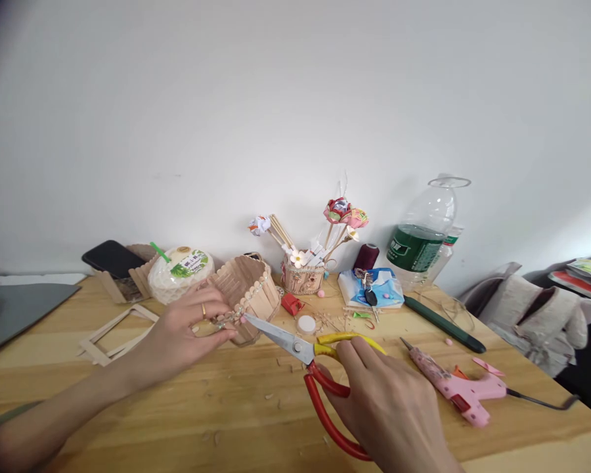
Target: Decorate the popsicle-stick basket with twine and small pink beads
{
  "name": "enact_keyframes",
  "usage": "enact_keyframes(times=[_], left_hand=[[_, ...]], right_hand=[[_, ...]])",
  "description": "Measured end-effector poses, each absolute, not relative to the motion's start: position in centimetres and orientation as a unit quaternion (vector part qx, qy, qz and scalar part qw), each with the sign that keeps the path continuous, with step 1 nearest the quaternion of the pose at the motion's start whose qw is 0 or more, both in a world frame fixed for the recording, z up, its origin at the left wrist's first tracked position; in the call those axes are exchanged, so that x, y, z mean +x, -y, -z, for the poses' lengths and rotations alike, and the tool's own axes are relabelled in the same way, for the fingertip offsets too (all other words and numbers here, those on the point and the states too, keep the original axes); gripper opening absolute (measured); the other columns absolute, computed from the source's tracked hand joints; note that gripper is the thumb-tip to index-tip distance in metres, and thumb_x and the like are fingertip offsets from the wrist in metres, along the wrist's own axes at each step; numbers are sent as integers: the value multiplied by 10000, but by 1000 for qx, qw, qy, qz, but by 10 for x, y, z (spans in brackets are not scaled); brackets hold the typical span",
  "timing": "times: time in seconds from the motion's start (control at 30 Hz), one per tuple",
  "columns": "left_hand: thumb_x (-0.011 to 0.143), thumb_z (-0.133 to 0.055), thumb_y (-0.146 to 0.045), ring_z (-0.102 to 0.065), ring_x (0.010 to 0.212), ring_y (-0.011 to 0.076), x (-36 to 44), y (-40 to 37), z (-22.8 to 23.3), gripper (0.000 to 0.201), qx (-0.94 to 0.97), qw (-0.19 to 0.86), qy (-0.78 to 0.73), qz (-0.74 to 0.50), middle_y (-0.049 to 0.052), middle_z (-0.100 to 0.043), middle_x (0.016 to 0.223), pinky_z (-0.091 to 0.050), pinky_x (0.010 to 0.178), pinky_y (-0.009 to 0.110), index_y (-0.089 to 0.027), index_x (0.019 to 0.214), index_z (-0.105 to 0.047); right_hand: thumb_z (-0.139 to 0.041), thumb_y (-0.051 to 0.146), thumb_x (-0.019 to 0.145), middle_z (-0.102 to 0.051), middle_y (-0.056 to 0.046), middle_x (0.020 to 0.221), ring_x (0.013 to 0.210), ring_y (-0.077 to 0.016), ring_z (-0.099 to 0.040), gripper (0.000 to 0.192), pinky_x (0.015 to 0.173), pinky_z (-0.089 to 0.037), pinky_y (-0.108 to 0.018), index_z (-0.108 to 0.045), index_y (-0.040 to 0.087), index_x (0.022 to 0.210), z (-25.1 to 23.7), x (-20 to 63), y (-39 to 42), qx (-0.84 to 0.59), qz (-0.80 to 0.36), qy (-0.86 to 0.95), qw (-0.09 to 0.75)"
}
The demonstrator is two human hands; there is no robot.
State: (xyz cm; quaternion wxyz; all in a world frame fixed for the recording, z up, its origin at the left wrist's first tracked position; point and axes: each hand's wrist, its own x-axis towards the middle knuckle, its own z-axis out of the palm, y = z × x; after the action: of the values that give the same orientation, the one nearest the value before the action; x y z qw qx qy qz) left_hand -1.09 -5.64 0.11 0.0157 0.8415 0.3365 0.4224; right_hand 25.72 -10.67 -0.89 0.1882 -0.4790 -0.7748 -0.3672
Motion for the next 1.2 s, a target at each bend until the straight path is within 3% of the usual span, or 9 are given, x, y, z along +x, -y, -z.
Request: enact_keyframes(times=[0.3,0.57,0.67,0.77,0.87,0.97,1.2], left_hand=[[764,-594,-166,-546,637,164,-10,56,0,22,839,29,-345,-419,27,-586,678,-431,627,319,-150,752,-604],[732,-607,-152,-548,713,181,-12,55,-1,29,823,128,-366,-415,38,-600,731,-423,701,341,-146,759,-616],[716,-621,-170,-559,759,187,-14,55,-5,43,805,223,-369,-408,37,-606,769,-425,708,322,-151,754,-628],[720,-627,-204,-571,805,191,-18,53,-8,71,792,289,-366,-394,39,-620,836,-436,733,312,-167,779,-639],[714,-643,-249,-573,884,220,-23,48,-7,113,771,283,-392,-414,57,-638,905,-438,793,339,-170,794,-641],[696,-654,-276,-580,907,245,-26,43,-5,178,736,270,-435,-443,73,-666,930,-426,830,375,-164,833,-640],[674,-660,-291,-558,794,205,-27,40,-7,232,694,308,-464,-456,43,-651,827,-429,744,314,-135,842,-626]], right_hand=[[-402,368,863,-589,-2,523,389,-132,-491,310,431,-238,-267,-535,216,628,11,259,105,-459,367,781,212],[-471,465,801,-494,34,431,387,-119,-464,357,388,-306,-210,-387,225,552,1,262,100,-589,29,767,254],[-480,515,763,-508,30,454,425,-153,-496,343,408,-319,-223,-378,235,593,0,272,92,-644,-10,730,229],[-427,552,778,-573,-5,520,485,-202,-552,339,444,-330,-249,-411,237,655,6,284,79,-708,2,684,173],[-410,575,785,-640,-66,639,576,-243,-603,375,471,-353,-271,-489,213,727,17,297,65,-742,2,656,141],[-482,485,779,-664,-81,762,670,-228,-626,318,541,-405,-269,-548,174,803,29,310,56,-737,-14,661,138],[-520,306,803,-604,-142,1057,890,-226,-602,350,758,-427,-296,-551,112,1092,60,329,44,-703,0,696,143]])
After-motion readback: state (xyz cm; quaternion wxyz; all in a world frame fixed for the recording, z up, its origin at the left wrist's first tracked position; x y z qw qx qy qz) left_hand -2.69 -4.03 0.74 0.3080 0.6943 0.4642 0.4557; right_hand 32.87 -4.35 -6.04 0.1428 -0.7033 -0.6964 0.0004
